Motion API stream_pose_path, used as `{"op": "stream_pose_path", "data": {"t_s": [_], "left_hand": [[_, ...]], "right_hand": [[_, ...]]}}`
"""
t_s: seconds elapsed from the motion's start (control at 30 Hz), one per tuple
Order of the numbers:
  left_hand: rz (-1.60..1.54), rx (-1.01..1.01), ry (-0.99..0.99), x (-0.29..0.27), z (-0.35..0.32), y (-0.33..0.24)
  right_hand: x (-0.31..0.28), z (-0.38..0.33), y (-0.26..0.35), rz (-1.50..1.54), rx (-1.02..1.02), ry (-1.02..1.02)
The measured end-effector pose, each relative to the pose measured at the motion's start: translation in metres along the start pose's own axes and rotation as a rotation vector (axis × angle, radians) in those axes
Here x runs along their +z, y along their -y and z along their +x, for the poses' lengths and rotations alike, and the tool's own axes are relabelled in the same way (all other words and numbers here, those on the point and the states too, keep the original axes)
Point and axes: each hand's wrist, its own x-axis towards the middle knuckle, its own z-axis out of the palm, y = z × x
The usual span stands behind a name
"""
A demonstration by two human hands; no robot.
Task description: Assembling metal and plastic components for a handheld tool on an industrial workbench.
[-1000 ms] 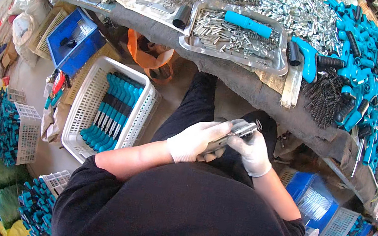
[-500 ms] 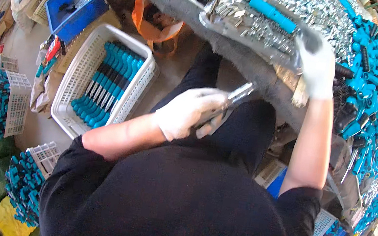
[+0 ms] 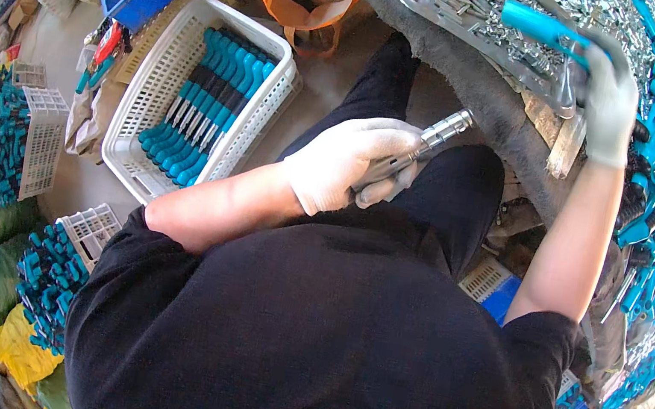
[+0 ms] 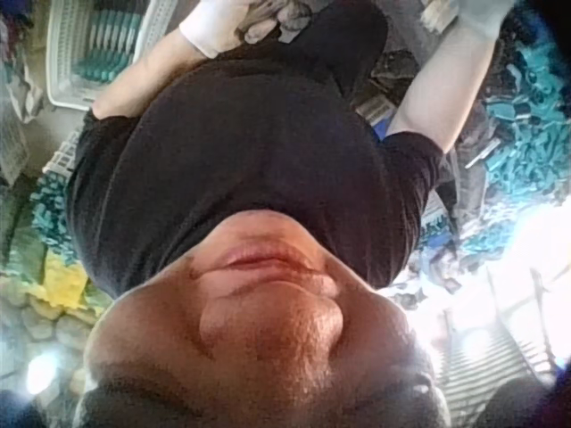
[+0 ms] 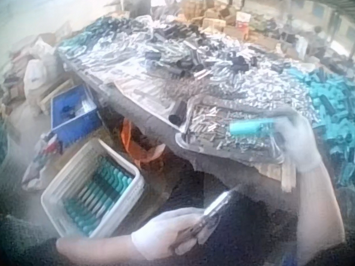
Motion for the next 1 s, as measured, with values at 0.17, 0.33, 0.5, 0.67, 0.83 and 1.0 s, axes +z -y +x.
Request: {"op": "stream_pose_path", "data": {"t_s": [0.17, 0.33, 0.5, 0.67, 0.83, 1.0], "left_hand": [[0.029, -0.061, -0.010, 0.013, -0.003, -0.010], [0.429, -0.058, 0.154, 0.020, 0.001, -0.009], [0.268, -0.203, 0.138, 0.034, -0.003, 0.006], [0.266, -0.196, 0.146, 0.037, -0.002, 0.016], [0.340, -0.195, 0.106, 0.036, -0.002, 0.030], [0.461, -0.203, 0.032, 0.040, 0.000, 0.031]], "right_hand": [[-0.034, -0.068, 0.002, 0.282, 0.092, 0.098], [-0.032, -0.112, -0.022, 0.197, 0.082, 0.130], [-0.038, -0.139, -0.011, 0.311, 0.286, 0.298], [-0.019, -0.156, -0.009, 0.381, 0.358, 0.360], [-0.008, -0.173, -0.013, 0.329, 0.392, 0.281], [-0.007, -0.173, -0.010, 0.262, 0.385, 0.288]]}}
